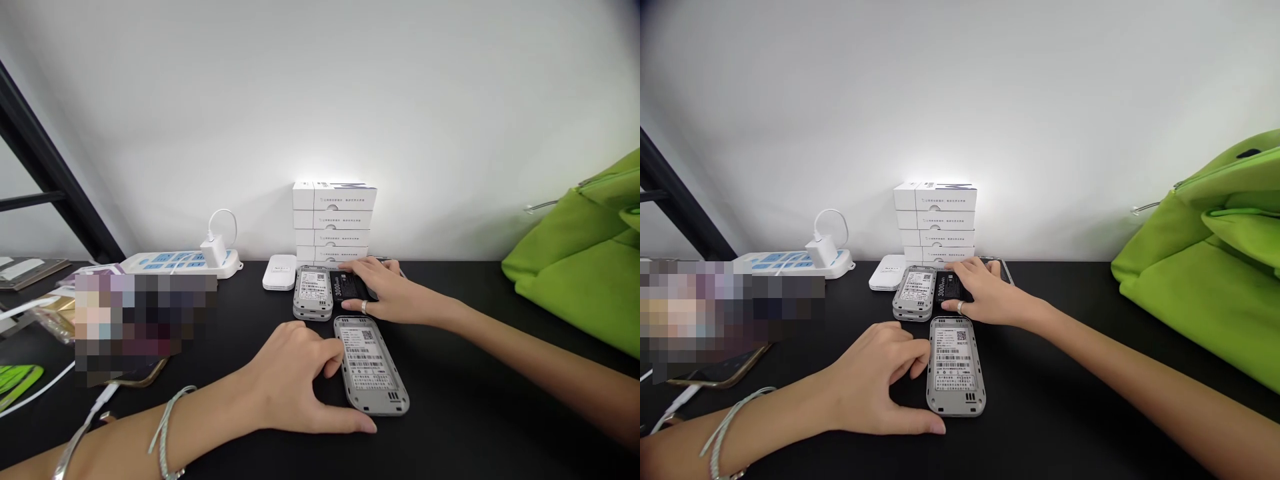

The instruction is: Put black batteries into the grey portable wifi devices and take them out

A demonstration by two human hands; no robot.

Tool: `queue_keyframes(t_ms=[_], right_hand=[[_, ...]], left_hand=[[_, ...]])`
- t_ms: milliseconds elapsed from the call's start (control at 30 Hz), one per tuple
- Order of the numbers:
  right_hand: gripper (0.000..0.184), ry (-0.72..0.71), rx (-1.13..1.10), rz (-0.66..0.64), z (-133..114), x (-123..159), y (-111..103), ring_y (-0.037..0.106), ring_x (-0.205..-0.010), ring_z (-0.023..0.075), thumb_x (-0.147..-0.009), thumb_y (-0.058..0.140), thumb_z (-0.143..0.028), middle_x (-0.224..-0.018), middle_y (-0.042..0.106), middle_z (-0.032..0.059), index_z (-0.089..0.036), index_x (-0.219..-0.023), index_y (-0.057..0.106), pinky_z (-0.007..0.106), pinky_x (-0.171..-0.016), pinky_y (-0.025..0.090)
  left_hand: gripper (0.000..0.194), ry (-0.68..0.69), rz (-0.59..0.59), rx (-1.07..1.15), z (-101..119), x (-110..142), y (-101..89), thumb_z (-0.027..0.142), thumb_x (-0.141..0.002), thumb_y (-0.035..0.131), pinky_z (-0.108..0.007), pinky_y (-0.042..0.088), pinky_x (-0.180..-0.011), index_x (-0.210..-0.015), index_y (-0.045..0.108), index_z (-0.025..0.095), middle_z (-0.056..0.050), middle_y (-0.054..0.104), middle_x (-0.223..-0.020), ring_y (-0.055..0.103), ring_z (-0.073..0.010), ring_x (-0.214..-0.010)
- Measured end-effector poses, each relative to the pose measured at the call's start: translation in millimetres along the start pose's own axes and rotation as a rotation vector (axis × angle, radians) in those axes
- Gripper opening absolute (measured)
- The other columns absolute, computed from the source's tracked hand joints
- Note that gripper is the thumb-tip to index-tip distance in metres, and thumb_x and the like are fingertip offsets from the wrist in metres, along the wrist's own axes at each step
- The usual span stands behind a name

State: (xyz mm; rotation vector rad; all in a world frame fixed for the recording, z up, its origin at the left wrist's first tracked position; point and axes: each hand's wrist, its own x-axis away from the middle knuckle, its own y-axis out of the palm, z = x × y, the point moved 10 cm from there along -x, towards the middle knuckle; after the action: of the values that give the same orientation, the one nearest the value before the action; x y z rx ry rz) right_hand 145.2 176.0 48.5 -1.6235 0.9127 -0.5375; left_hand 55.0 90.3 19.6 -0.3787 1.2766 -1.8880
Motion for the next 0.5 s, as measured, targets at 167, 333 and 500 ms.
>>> queue_keyframes(t_ms=[167,333,500], right_hand=[[0.075,0.070,-0.085,0.040,6,1,-5,0.051,-0.117,0.0365,-0.071,0.069,-0.062,-0.124,0.059,0.0136,-0.022,-0.129,0.041,0.055,-0.100,0.034],[0.081,0.137,-0.180,0.091,9,38,-6,0.051,-0.116,0.0375,-0.060,0.077,-0.065,-0.123,0.061,0.0077,-0.030,-0.125,0.043,0.057,-0.098,0.040],[0.080,0.159,-0.295,0.022,0,63,10,0.050,-0.122,0.0378,-0.061,0.078,-0.064,-0.130,0.059,0.0065,-0.033,-0.129,0.051,0.055,-0.100,0.043]], left_hand=[[0.058,-0.002,0.009,0.001,-2,0,-0.1,0.070,-0.066,0.071,-0.026,0.030,-0.059,-0.064,0.041,0.020,0.009,0.039,-0.048,0.036,-0.0090,-0.045],[0.060,-0.008,0.001,-0.012,-3,0,2.0,0.072,-0.067,0.068,-0.026,0.029,-0.057,-0.062,0.040,0.020,0.008,0.039,-0.047,0.037,-0.0097,-0.045],[0.061,-0.023,-0.002,-0.029,-3,0,1.7,0.073,-0.066,0.068,-0.026,0.029,-0.055,-0.059,0.039,0.020,0.007,0.039,-0.046,0.037,-0.0104,-0.046]])
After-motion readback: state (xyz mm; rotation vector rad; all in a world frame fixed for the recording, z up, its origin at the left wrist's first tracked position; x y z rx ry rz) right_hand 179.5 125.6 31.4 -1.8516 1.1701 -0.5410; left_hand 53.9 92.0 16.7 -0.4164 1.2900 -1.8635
